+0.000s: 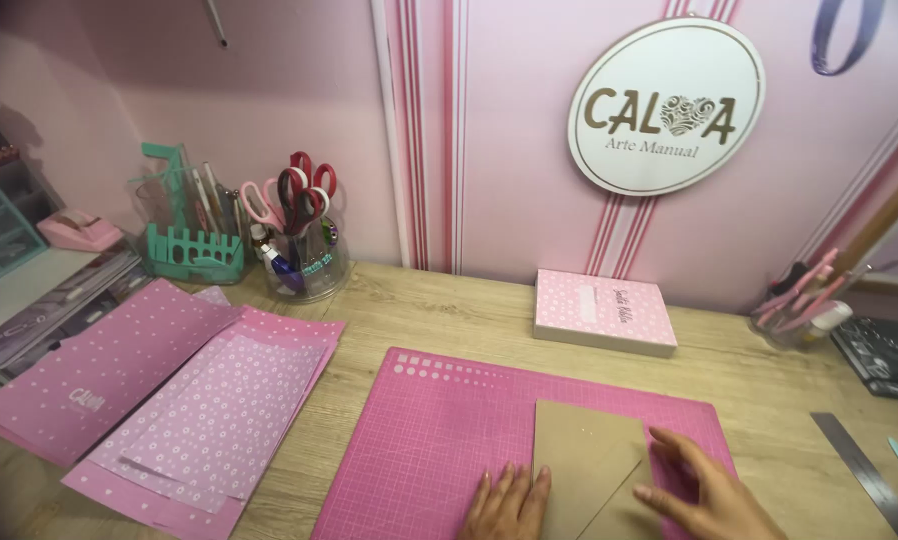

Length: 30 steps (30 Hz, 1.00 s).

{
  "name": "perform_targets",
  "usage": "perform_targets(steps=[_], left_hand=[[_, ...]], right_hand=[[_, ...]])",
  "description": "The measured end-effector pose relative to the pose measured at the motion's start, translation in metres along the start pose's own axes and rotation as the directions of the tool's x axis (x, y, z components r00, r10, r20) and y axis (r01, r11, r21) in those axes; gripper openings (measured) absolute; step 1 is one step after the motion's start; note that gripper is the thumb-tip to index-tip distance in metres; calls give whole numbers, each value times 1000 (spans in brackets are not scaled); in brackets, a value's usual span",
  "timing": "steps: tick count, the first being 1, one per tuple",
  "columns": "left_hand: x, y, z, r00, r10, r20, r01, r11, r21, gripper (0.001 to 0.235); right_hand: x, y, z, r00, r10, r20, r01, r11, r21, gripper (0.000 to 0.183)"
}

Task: Measuring, marking, and folding paper and cardboard to create a journal cover

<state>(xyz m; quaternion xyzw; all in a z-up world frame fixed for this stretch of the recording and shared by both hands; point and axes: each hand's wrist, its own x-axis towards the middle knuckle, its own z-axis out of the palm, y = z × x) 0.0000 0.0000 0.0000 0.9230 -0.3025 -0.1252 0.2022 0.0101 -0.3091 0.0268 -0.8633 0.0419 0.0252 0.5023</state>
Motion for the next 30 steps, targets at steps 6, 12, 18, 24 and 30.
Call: perform_targets(steps=[6,12,18,24,30], left_hand=[[15,-13,78,864,181,-471,-97,976,197,89],[12,3,74,689,300,-660,416,582,698,153],[8,12,78,636,306,-709,442,609,659,146],[14,22,88,612,278,-740,-29,943,331,56],[10,11,81,616,310,-724,-192,951,244,49]], right_hand=[[-39,-30,21,979,204,-14,-183,907,380,85],[-44,-63,40,946,284,-158,-124,765,632,78],[-45,-114,51,900,367,-234,-216,843,492,110],[-49,-135,41,859,426,-285,-289,861,417,107],[-46,-48,-31,799,367,-476,-231,919,320,86]])
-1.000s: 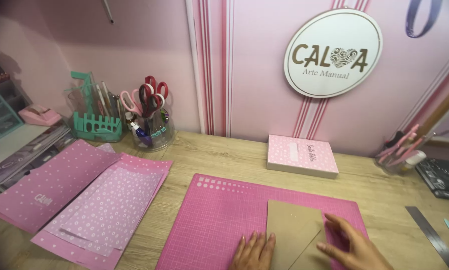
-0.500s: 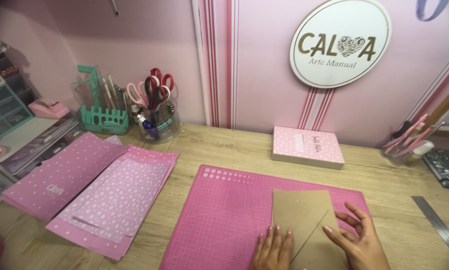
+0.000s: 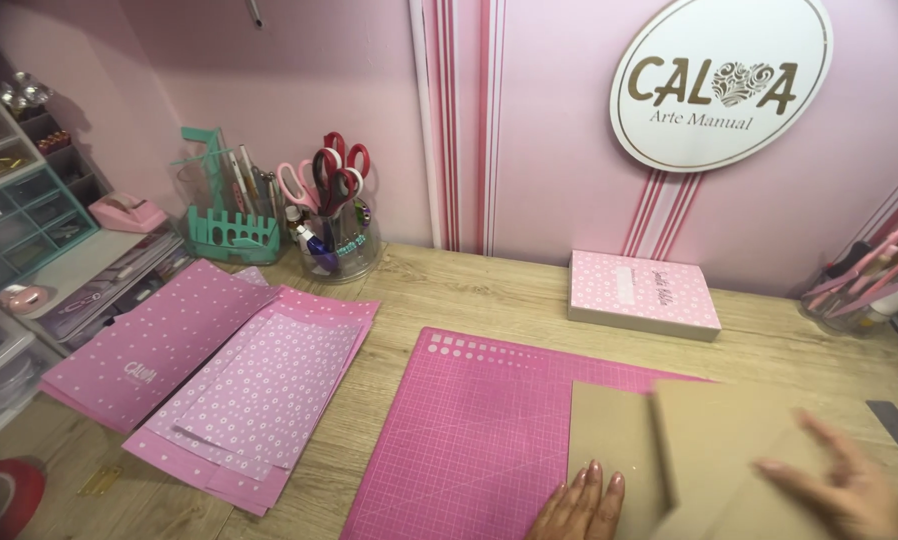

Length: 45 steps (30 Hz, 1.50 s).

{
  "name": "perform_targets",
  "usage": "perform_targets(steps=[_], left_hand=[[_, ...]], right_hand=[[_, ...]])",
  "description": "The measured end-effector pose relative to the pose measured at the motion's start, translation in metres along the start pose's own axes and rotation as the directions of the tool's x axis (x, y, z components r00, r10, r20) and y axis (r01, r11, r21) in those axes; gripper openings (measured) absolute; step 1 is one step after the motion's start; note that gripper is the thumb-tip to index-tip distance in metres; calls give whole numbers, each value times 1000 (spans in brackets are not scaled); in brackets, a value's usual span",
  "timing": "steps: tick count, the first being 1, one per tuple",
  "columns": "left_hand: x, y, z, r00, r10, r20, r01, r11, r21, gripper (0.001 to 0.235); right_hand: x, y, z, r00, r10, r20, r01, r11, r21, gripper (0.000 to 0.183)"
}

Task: Measuring, marking, and folding paper and cardboard to create a journal cover

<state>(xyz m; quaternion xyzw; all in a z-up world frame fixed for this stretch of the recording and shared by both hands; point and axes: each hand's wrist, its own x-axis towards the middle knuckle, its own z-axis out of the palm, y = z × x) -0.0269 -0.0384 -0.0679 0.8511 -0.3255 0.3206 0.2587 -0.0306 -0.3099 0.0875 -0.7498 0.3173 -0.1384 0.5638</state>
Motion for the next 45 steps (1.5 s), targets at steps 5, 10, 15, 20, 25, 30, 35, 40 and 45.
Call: perform_targets(steps=[5,10,15,20,25,30,35,40,45], left_hand=[[8,-9,-33,929,54,366,14,984,-180,52],[-12,-19,-9,919,101,381,-29,982,-189,56],[-16,-14,23,983,72,-171,-50,991,126,33],[-10,-12,24,970,99,-223,-64,985,157,32],[-12,-13,28,969,103,-223,-80,990,112,27],[-5,0,-3,996,5,87,5,993,-116,33],[-6,4,12,989,-142,27,145,967,-209,39],[104,10,-88,134,-274,952,805,591,57,96],[118,-17,-107,569,-43,821,576,734,-360,86]], right_hand=[[10,-20,-47,998,65,23,-68,980,186,82],[39,4,-87,988,141,-65,-144,989,-43,83],[56,53,-79,956,-290,37,226,654,-722,89],[27,50,-53,994,-93,64,94,366,-926,95],[24,41,-58,999,-19,41,44,309,-950,61],[54,98,-60,970,-232,69,106,151,-983,53],[18,75,-32,976,-207,65,95,139,-986,86],[32,80,-32,969,-230,91,114,89,-990,68],[42,69,-39,883,-446,145,257,203,-945,39]])
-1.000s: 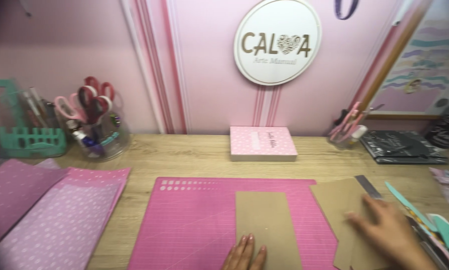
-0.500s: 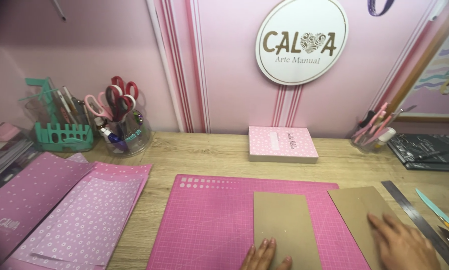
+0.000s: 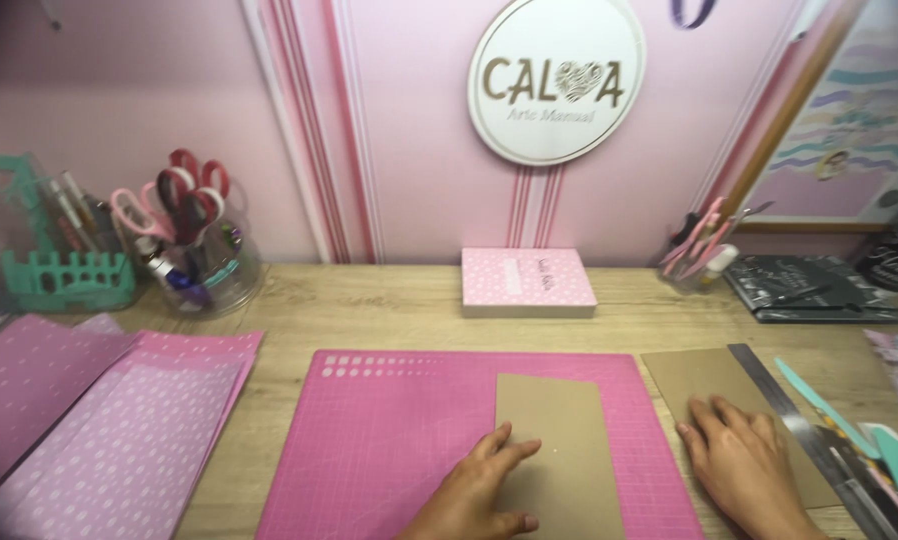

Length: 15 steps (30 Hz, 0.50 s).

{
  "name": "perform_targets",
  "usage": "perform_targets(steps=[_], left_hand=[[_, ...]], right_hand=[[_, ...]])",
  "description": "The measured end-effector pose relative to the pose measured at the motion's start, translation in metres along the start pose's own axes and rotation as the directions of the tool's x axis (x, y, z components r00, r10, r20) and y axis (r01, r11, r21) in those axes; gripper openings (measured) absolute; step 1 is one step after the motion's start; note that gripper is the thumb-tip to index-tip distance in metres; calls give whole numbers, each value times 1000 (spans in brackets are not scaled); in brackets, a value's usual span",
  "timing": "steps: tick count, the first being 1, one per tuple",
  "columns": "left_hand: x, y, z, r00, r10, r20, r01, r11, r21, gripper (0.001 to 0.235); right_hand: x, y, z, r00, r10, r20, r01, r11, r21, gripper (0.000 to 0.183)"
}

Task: Measuring, marking, and folding paper and cardboard to create a journal cover

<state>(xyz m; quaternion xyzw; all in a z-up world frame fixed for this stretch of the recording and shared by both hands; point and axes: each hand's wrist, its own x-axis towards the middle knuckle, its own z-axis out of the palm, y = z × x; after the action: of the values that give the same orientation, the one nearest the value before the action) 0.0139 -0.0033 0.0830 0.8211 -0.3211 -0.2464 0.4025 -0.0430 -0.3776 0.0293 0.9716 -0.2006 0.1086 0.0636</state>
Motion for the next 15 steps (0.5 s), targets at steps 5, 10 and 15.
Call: perform_targets(steps=[5,10,15], left_hand=[[11,-4,28,991,11,-134,-75,872,-483,73],[13,-1,48,982,-29,-185,-114,690,-715,65],[17,4,62,989,-44,-142,-87,606,-790,68]], right_hand=[[4,2,-10,997,78,1,-67,853,518,47],[8,-2,-31,910,260,324,-415,603,682,64],[14,6,-14,916,217,338,-400,564,723,65]])
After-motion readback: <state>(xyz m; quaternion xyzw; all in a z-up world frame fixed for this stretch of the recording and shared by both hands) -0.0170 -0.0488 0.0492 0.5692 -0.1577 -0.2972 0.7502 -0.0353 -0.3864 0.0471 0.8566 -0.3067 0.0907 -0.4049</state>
